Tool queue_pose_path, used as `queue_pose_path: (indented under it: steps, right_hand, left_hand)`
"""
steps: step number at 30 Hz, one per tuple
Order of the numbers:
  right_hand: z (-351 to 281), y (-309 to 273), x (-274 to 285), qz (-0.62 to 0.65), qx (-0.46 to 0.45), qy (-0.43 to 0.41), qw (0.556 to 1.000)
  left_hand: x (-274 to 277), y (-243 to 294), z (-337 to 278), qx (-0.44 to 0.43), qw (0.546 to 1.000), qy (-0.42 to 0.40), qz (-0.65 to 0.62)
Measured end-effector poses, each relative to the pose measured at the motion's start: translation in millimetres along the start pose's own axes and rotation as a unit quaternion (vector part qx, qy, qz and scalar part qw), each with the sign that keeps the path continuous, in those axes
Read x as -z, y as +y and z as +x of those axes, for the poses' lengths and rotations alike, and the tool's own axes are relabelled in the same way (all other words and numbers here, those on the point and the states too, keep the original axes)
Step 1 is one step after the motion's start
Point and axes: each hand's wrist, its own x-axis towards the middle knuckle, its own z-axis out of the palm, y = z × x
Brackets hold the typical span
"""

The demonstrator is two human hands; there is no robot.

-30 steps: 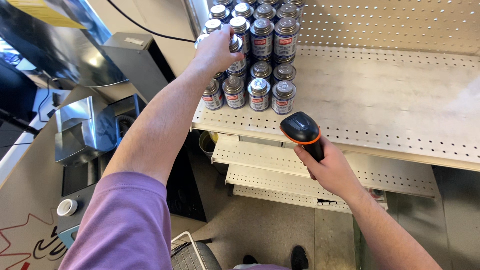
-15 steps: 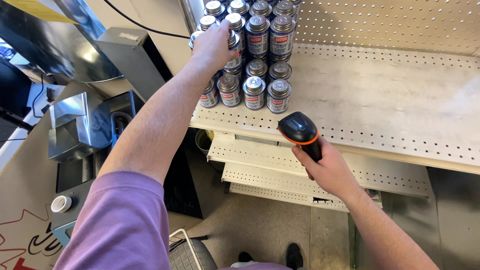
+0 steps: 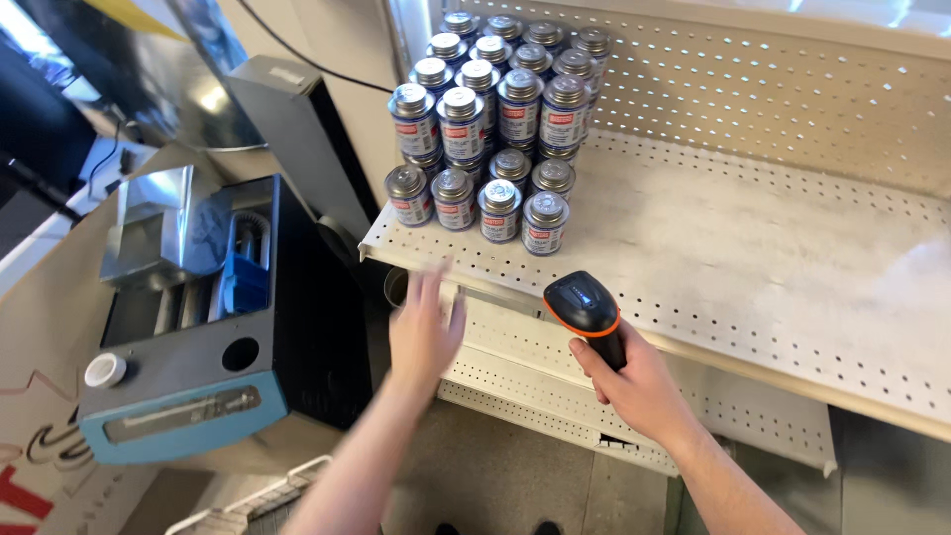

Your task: The person picks up several small cans one by one from a shelf and a wire basket, scans their barcodes using a handheld scanner, and places them back onto the shelf.

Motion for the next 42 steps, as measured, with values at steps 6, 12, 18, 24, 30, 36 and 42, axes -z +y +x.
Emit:
queue_pose_path:
  steps: [6,12,18,24,30,36,42]
  right_hand:
    - [4,10,-4,-0.064,0.011,-0.064,0.996]
    - [26,47,-50,-0.025,0.072,-0.169,0.983]
    - [5,38,-120,-0.027,0.048,-0.282,0.958]
    - [-17,51,-191,-0.083,0.021,-0.361,0.928]
    - [-34,70,-262,-0.152,0.004,-0.419,0.895]
    - [-44,115,-333,-0.241,-0.041,-0.423,0.873]
    - [-71,127,-406,-0.221,-0.042,-0.476,0.850]
  left_hand:
    - [-52,-119,-269,0.422,0.868,-0.261,0.020]
    - [-41,-186,-551,0.698,0.661,-0.263,0.081]
    - [-13,-116,-673,0.831,0.518,-0.202,0.011]
    - [5,-69,-706,0.862,0.472,-0.185,-0.020]
    - [34,-64,-680,0.838,0.539,-0.082,-0.029]
    - [34,-124,-649,0.767,0.641,0.006,-0.025]
    - [32,-228,-633,0.739,0.671,-0.031,0.049]
